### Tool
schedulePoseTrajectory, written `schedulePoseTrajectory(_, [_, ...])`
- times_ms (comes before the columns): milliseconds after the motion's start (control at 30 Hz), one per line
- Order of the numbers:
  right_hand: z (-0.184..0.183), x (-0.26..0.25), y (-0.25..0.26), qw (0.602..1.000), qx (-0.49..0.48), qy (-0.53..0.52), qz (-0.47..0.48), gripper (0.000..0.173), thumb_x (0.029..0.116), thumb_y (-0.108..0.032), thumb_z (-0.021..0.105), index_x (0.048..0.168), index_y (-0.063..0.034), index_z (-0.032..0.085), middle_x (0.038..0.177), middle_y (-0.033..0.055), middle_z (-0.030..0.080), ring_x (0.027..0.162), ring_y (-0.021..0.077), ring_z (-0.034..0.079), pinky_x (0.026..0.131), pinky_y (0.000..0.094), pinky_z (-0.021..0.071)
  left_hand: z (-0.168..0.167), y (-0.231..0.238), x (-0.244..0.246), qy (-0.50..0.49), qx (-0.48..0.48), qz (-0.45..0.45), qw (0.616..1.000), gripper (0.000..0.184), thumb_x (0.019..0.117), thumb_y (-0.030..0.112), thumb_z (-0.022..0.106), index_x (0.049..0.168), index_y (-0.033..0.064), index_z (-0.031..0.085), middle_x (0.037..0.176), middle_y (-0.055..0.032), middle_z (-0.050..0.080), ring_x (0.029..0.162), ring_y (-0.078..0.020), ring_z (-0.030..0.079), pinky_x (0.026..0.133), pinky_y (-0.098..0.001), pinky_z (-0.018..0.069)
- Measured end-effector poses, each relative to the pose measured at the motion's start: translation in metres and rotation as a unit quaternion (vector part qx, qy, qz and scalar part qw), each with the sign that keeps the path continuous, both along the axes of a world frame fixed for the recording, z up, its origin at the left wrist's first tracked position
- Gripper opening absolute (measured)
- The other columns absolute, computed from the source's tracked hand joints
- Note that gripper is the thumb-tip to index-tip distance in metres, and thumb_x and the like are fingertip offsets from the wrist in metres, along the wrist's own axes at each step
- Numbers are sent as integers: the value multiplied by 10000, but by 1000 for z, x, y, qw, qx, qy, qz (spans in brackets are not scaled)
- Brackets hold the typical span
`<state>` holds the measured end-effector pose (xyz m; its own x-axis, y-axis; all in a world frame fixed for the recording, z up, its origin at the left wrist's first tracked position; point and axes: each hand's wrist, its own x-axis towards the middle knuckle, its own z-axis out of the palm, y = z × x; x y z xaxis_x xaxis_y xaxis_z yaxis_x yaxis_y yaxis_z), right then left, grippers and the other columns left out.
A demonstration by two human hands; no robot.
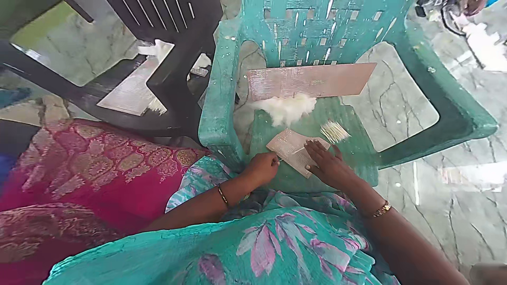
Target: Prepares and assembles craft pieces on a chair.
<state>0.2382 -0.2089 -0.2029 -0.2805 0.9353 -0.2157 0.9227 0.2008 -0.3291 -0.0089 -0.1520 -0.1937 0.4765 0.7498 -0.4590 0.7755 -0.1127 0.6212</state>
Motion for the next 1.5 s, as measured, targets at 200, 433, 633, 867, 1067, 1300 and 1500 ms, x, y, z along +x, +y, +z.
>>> schedulePoseTrajectory(200, [-26, -35, 41, 998, -3, -6, 56, 687, 1086, -479, 394, 1640, -102, 239, 1712, 77, 220, 1588, 261, 170, 1212, 698, 50, -4, 8, 5, 65, 33, -23, 997, 299, 1088, 204, 486, 1243, 0, 640, 1130, -207, 695, 1089, -355, 676, 973, -563, 517])
schedulePoseTrajectory(433, [-14, -11, -15, 992, -90, -21, 82, 749, 1073, -552, 333, 1648, -95, 191, 1727, 77, 154, 1602, 221, 81, 1211, 687, -36, -5, -4, 5, 39, 5, -82, 996, 272, 1082, 198, 503, 1198, 3, 651, 1083, -183, 691, 1041, -324, 672, 950, -535, 522])
schedulePoseTrajectory(633, [1, 23, -50, 996, -29, -2, 87, 669, 1064, -525, 367, 1572, -93, 413, 1649, 73, 377, 1563, 283, 260, 1187, 742, 62, -4, -11, 13, 6, 13, -108, 994, 269, 1087, 195, 485, 1148, 1, 661, 1014, -168, 684, 969, -304, 671, 900, -518, 533])
schedulePoseTrajectory(867, [-11, 6, 1, 999, 38, 3, 10, 625, 1073, -411, 462, 1587, -65, 370, 1663, 114, 336, 1556, 297, 272, 1200, 711, 94, -8, 1, 5, 14, 53, -63, 996, 256, 1076, 178, 512, 1167, -9, 662, 1043, -195, 693, 1000, -343, 681, 911, -548, 534])
schedulePoseTrajectory(1067, [-30, -26, 28, 999, -20, -28, 39, 742, 1072, -535, 379, 1643, -90, 213, 1719, 88, 188, 1592, 260, 152, 1208, 710, 26, -9, 7, 6, 46, 53, -73, 995, 269, 1080, 184, 497, 1185, 0, 663, 1108, -195, 694, 1077, -343, 674, 962, -553, 523])
schedulePoseTrajectory(1300, [-9, -11, -31, 991, -105, -50, 66, 768, 1064, -578, 341, 1656, -119, 168, 1732, 61, 139, 1603, 218, 74, 1206, 705, -40, -6, -7, 11, 30, 17, -106, 994, 277, 1083, 198, 497, 1183, 7, 672, 1075, -170, 691, 1022, -306, 676, 936, -520, 533])
schedulePoseTrajectory(1500, [-4, 8, -70, 995, 40, 13, 92, 584, 1050, -492, 434, 1515, -150, 519, 1571, 19, 502, 1526, 309, 342, 1154, 769, 134, -4, -16, 15, 21, 12, -144, 989, 278, 1089, 183, 476, 1183, -5, 658, 1129, -178, 672, 1092, -315, 654, 970, -513, 513])
